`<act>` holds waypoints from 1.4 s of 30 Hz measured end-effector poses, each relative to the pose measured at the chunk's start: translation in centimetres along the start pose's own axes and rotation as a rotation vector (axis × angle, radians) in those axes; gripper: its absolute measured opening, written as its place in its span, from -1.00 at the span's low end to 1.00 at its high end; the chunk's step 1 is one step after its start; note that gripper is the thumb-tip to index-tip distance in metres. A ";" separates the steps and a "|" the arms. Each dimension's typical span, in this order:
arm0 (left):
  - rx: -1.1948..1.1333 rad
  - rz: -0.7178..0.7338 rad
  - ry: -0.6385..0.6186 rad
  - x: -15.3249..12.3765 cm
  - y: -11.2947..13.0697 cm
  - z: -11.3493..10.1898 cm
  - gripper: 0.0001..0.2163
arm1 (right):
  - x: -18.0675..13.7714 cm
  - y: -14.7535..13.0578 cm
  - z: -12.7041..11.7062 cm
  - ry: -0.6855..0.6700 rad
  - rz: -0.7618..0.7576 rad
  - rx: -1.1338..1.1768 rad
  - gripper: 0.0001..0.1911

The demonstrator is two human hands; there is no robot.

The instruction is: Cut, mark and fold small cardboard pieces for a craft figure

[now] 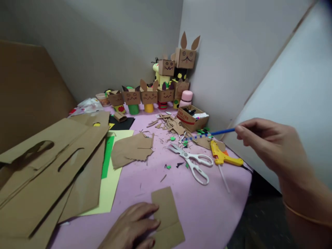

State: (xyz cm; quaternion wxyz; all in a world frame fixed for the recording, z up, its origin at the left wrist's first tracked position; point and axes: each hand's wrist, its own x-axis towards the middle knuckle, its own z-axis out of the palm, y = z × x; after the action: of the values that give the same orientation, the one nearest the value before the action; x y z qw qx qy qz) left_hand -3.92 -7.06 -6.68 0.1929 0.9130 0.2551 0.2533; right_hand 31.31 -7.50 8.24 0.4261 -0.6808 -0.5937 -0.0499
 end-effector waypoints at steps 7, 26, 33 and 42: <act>-0.073 -0.223 -0.231 0.8 1.8 -0.5 -0.77 | -3.6 -2.2 1.2 -0.312 -0.143 0.121 -0.76; -0.100 -0.194 -0.267 1.1 1.6 -0.5 -0.79 | -17.9 -4.9 8.9 -0.551 -0.121 0.592 -0.87; -0.117 -0.180 -0.234 1.2 1.4 -0.3 -0.79 | -18.8 -4.8 11.2 -0.506 -0.242 0.382 -0.70; -0.126 -0.188 -0.247 1.2 1.5 -0.4 -0.80 | -19.5 -4.1 12.5 -0.474 -0.291 0.447 -0.70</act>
State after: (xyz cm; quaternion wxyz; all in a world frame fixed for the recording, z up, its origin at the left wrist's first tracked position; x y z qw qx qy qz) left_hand -2.71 -7.45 -5.15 0.3025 0.8955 0.2971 0.1355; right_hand 16.71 -14.78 -8.73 0.4033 -0.4715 -0.7632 0.1803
